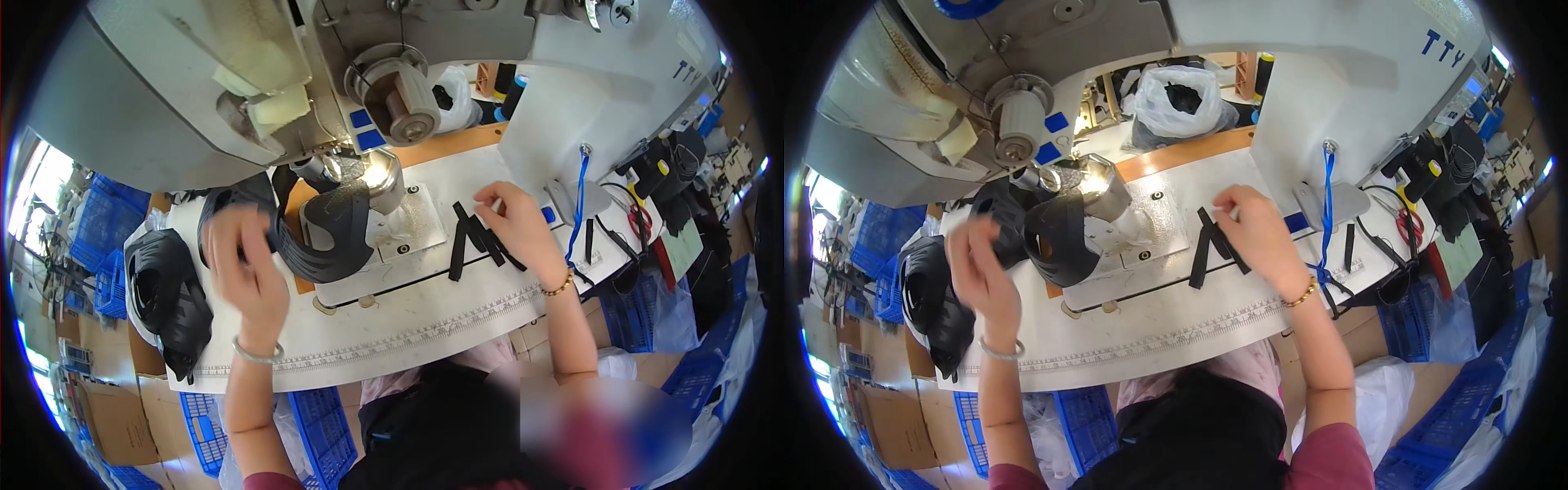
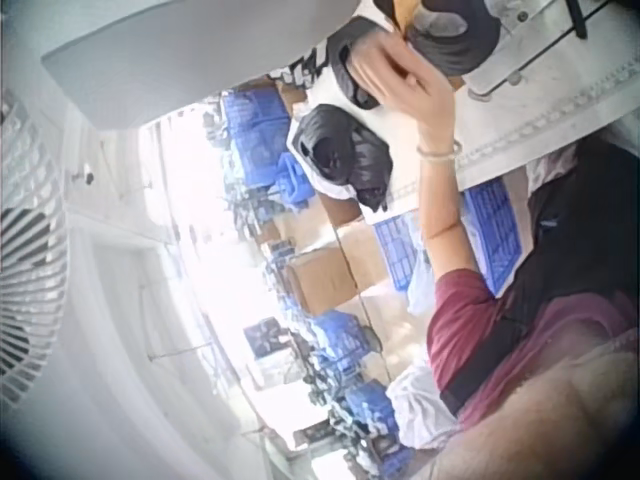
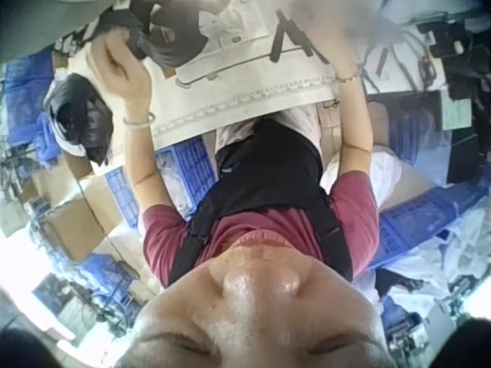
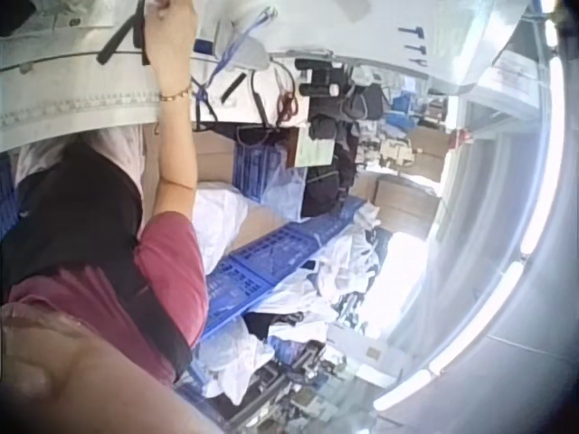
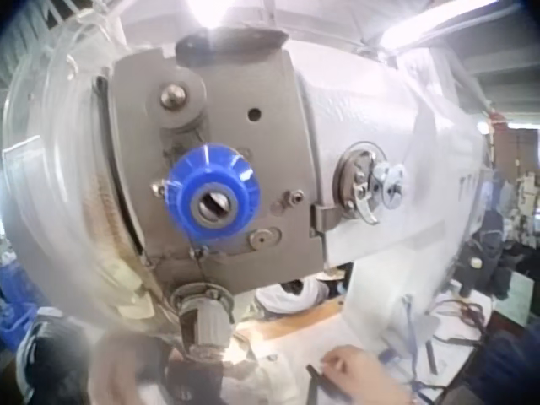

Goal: The person positions small straps onto shoe upper components and stitches them together using a sewing machine.

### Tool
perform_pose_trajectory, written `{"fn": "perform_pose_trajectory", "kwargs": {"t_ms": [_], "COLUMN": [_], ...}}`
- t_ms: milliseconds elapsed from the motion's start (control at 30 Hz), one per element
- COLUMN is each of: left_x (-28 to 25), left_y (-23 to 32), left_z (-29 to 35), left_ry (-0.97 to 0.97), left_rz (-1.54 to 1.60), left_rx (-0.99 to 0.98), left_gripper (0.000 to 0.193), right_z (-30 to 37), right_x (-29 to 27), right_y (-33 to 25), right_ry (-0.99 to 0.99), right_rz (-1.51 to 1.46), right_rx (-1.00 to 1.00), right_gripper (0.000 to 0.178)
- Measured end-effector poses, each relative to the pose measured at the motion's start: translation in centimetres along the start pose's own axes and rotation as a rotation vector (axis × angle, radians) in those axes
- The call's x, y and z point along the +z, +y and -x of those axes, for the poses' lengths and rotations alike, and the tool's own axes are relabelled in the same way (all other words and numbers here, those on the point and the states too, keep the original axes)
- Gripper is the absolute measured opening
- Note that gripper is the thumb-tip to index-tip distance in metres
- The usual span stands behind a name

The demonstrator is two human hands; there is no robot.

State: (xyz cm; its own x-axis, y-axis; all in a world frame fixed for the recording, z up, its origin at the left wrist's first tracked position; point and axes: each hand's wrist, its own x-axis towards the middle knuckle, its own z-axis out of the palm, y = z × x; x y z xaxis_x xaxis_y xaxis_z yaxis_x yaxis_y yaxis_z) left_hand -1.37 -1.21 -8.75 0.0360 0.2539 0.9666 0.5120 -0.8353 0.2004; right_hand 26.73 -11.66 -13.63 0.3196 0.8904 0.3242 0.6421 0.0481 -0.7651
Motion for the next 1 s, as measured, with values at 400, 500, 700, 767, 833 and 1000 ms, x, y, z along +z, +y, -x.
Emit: {"fn": "perform_pose_trajectory", "kwargs": {"t_ms": [400, 500, 700, 767, 833, 1000], "left_x": [-0.8, -0.4, 0.1, 0.2, 0.2, 1.4], "left_y": [6.0, 6.2, 7.1, 7.5, 7.9, 7.2], "left_z": [7.9, 7.8, 6.8, 6.4, 5.9, 4.5], "left_ry": [-0.677, -0.662, -0.643, -0.609, -0.581, -0.540], "left_rz": [0.365, 0.388, 0.337, 0.295, 0.243, 0.175], "left_rx": [0.455, 0.375, 0.184, 0.146, 0.103, 0.297], "left_gripper": [0.013, 0.015, 0.020, 0.024, 0.029, 0.040], "right_z": [-3.5, -4.7, -3.4, -1.4, 0.7, 4.4], "right_x": [2.3, 2.4, 2.4, 1.8, 1.2, 1.1], "right_y": [3.1, 3.6, 1.2, -1.7, -4.2, -5.7], "right_ry": [-0.225, -0.385, 0.361, 0.222, 0.060, -0.444], "right_rz": [0.441, 0.293, -0.407, -0.765, -1.122, -1.420], "right_rx": [-0.046, 0.133, -0.107, 0.002, 0.126, 0.504], "right_gripper": [0.016, 0.018, 0.014, 0.013, 0.014, 0.009]}}
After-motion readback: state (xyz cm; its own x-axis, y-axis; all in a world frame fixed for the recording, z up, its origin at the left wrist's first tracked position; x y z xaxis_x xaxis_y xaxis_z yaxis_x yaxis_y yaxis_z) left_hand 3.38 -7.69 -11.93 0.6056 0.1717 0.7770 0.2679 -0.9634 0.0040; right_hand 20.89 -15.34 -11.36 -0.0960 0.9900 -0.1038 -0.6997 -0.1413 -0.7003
